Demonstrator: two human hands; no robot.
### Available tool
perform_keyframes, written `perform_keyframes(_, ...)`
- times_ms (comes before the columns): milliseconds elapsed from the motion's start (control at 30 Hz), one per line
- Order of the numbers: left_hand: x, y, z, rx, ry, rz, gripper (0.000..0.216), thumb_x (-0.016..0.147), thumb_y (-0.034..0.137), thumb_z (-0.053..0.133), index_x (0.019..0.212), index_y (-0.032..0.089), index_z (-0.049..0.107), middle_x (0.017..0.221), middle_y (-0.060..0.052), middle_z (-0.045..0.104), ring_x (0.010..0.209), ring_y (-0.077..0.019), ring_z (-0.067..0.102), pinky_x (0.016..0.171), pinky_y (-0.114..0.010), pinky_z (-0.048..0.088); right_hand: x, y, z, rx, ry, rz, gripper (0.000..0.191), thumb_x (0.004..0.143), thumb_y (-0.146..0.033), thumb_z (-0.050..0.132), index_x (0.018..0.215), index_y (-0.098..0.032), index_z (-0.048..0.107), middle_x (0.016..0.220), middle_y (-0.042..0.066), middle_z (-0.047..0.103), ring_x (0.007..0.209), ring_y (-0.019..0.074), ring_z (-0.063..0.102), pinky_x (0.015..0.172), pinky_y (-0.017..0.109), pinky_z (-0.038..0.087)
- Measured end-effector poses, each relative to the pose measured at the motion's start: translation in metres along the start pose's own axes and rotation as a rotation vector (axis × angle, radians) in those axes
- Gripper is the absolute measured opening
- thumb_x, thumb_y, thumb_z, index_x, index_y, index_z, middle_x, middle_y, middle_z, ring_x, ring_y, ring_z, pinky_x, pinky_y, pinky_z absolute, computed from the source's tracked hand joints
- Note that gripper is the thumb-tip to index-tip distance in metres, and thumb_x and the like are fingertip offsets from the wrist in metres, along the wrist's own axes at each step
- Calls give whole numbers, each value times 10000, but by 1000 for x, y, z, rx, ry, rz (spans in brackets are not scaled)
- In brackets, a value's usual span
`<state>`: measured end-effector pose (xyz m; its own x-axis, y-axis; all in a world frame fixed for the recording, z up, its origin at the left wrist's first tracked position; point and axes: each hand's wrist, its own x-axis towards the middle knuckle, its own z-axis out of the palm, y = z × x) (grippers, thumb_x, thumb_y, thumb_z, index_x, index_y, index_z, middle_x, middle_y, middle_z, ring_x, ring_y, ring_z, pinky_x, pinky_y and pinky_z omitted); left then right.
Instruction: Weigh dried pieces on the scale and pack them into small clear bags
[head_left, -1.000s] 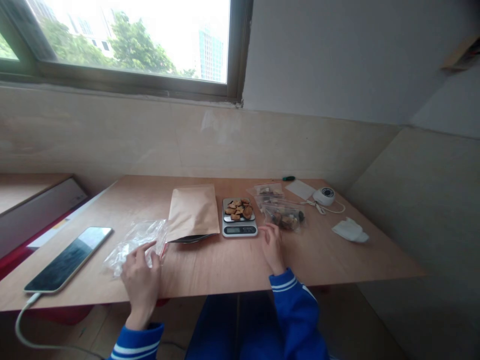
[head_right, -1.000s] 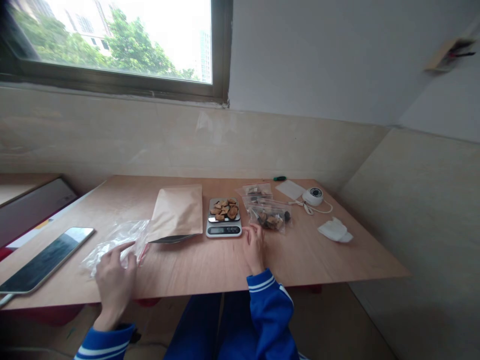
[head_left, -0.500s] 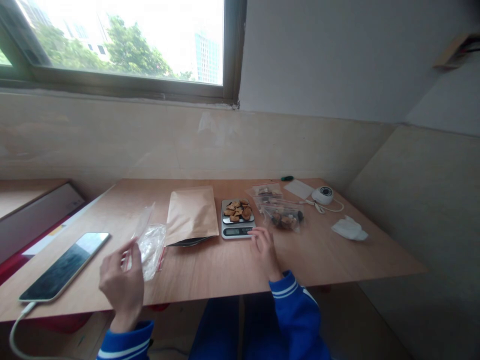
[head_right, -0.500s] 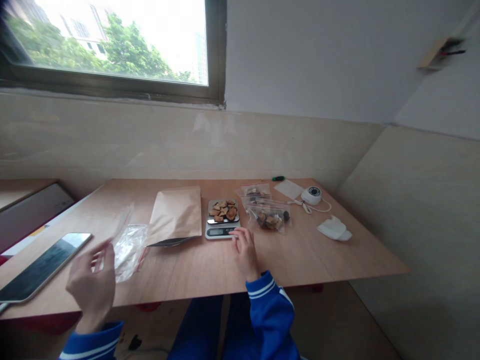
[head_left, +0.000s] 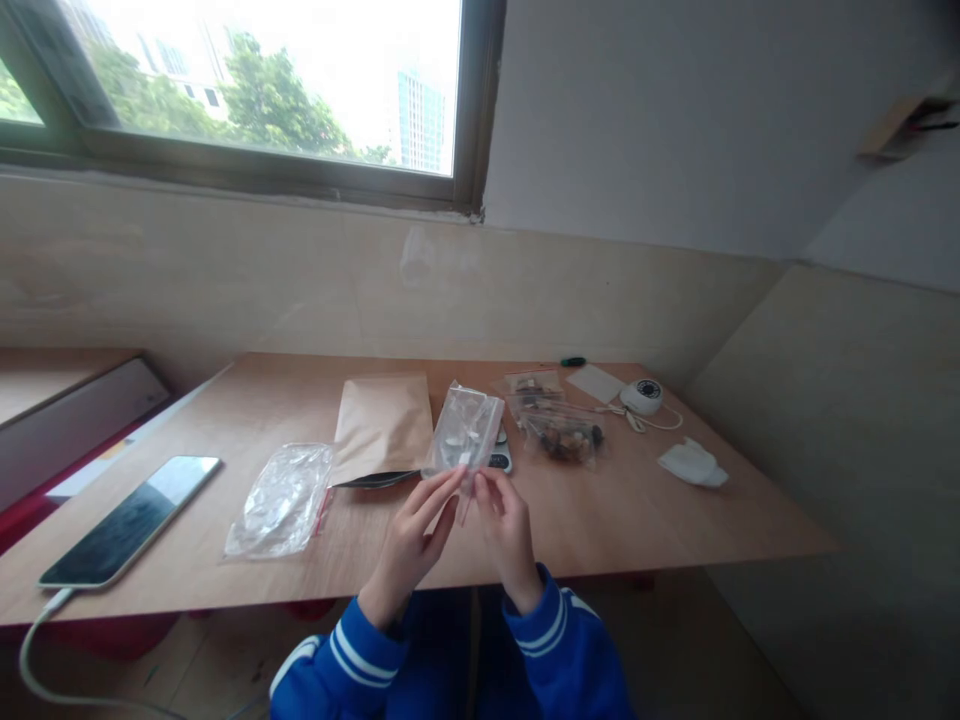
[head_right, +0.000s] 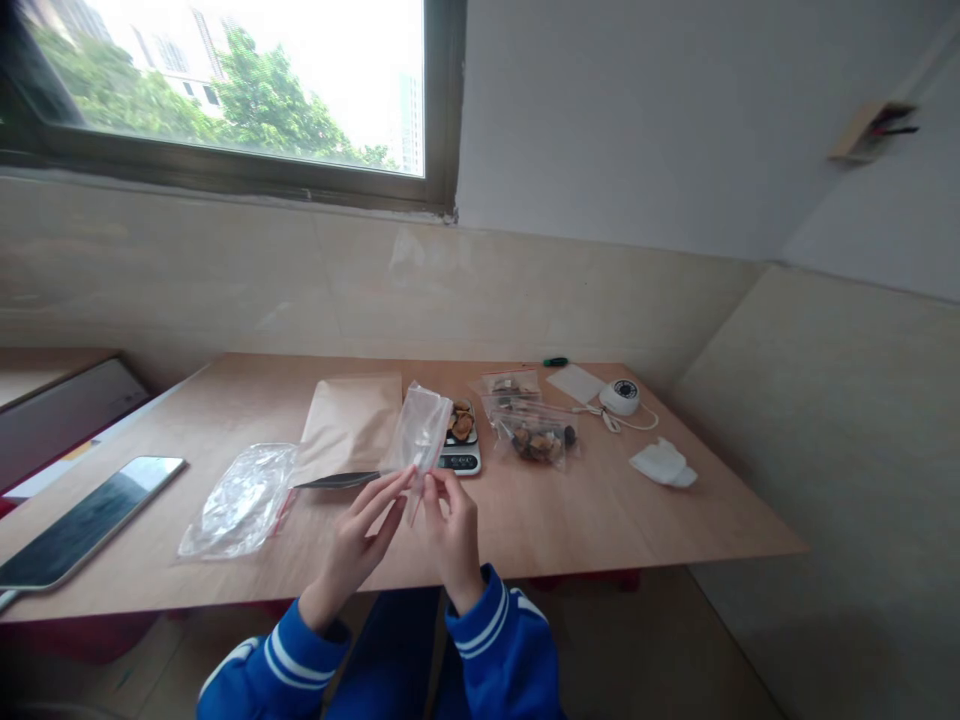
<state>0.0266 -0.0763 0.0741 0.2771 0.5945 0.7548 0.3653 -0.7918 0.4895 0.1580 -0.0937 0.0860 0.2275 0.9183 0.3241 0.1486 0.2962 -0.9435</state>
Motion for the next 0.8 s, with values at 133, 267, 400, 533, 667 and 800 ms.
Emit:
perform_keyframes(133, 7, -14, 13, 52, 3, 4, 529, 863, 183, 528, 1364, 288, 395, 1030, -67, 594, 937, -163, 598, 791, -308, 536, 8, 0, -16, -59, -73, -16, 212, 866, -377, 540, 853, -184, 626, 815, 33, 685, 783, 171, 650, 704, 255, 504)
perform_keyframes(267, 14, -24, 22, 87, -45, 61, 313, 872, 202, 517, 1177, 252, 565, 874, -37, 602, 791, -134, 591, 683, -258, 521, 16, 1, -25, -112, -136, 0, 210, 829, -384, 593, 777, -184, 636, 713, 10, 666, 676, 157, 627, 629, 241, 480)
perform_keyframes(400, 8, -36, 32, 159, 57, 143, 140, 858, 204, 538, 974, 218, 616, 791, -23, 611, 717, -128, 583, 633, -242, 497, 23, 7, -31, -133, -193, 15, 223, 811, -397, 612, 735, -189, 634, 695, 9, 667, 656, 162, 624, 620, 246, 477)
perform_keyframes(533, -6, -49, 37, 224, 242, 131, 114, 848, 146, 528, 919, 207, 592, 806, -21, 602, 735, -128, 581, 658, -246, 490, 33, 19, -44, -173, -130, 29, 289, 840, -455, 551, 747, -187, 606, 674, 22, 652, 656, 180, 628, 638, 275, 488)
perform_keyframes(667, -16, -60, 33, 348, 473, 30, 32, 828, 171, 562, 848, 196, 569, 818, -26, 562, 779, -150, 552, 687, -281, 468, 57, 31, -60, -235, -152, -10, 359, 879, -500, 461, 786, -188, 611, 786, 63, 670, 780, 208, 642, 748, 329, 506)
perform_keyframes(800, -17, -62, 33, 471, 518, -71, 63, 843, 238, 556, 802, 192, 541, 908, -51, 560, 898, -184, 526, 809, -352, 398, 92, 46, -54, -517, -144, -213, 370, 896, -469, 432, 1099, -206, 595, 1174, 120, 570, 1144, 248, 519, 984, 419, 403)
